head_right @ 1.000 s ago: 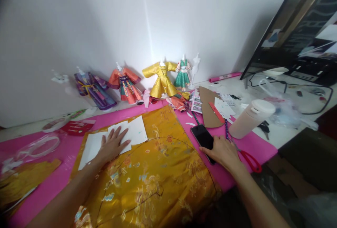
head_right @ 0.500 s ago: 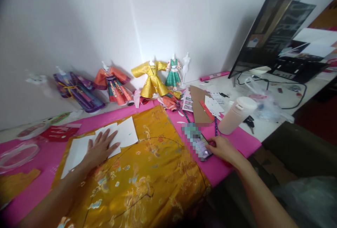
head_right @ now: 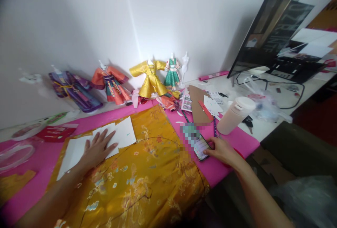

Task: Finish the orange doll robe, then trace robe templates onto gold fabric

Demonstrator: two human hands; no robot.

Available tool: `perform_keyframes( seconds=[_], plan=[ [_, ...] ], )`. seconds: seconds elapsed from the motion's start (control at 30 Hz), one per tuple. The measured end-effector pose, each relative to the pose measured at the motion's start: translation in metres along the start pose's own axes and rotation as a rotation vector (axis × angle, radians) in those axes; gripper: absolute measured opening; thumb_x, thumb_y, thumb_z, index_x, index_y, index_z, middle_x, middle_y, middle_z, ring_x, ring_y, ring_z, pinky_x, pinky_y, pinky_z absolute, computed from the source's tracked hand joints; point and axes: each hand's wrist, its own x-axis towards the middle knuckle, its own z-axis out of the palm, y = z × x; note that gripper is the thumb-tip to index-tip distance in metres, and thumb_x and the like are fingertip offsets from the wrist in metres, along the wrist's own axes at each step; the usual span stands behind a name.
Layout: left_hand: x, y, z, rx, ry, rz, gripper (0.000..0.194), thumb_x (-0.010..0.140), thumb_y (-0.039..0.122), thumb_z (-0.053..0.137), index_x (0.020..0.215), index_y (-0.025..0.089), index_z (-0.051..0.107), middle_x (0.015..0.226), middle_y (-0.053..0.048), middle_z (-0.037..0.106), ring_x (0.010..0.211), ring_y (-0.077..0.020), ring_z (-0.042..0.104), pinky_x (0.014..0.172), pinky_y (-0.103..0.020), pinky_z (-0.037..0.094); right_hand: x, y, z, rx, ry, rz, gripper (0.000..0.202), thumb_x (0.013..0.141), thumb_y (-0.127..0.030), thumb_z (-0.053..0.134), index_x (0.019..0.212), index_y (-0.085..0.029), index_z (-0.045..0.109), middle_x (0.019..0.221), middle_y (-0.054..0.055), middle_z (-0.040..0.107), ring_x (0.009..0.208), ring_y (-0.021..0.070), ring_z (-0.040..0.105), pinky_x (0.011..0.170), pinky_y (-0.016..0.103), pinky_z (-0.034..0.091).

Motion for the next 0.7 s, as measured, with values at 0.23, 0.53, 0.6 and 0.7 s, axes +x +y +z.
perform_keyframes(
  seconds=[0.23,0.53,0.6,0.7],
  plan=[
    [-0.0015,0.0028,-0.0030,0.009,-0.016,-0.016,0.063,0.098,0.055,0.037,0.156,0.032,0.031,0.167,-0.005,0.016,0.153,-0.0366,0.011,0.118,-0.066,0.013,0.0027,0.0049,0.0030,0.029,0.005,0.006,0.046,0.075,-0.045,0.070,0.110,-0.015,0.067,0.086,0.006,0.069,0.082,0.0239,0.063,0.069,0.030,0.044],
    [-0.0010,-0.0020,0.0016,-0.005,-0.017,-0.007,0.065,0.097,0.059,0.034,0.156,0.033,0.029,0.168,-0.005,0.013,0.153,-0.0360,0.008,0.118,-0.066,0.012,0.0010,0.0040,0.0033,0.054,0.009,0.030,0.047,0.074,-0.048,0.069,0.111,-0.019,0.067,0.088,0.005,0.070,0.081,0.0242,0.064,0.068,0.030,0.044],
    [-0.0013,-0.0020,0.0017,-0.016,-0.010,0.001,0.066,0.097,0.060,0.034,0.156,0.032,0.030,0.168,-0.005,0.013,0.153,-0.0366,0.007,0.117,-0.067,0.012,0.0003,0.0040,0.0030,0.059,0.007,0.032,0.047,0.075,-0.049,0.068,0.112,-0.020,0.068,0.089,0.005,0.071,0.082,0.0243,0.065,0.068,0.030,0.045],
    [-0.0019,-0.0017,0.0014,-0.031,-0.008,0.005,0.066,0.097,0.060,0.034,0.156,0.032,0.030,0.168,-0.006,0.014,0.153,-0.0370,0.007,0.117,-0.067,0.011,-0.0021,0.0043,0.0014,0.082,0.002,0.011,0.049,0.075,-0.050,0.066,0.114,-0.019,0.069,0.093,0.006,0.072,0.085,0.0258,0.066,0.071,0.031,0.047]
  ],
)
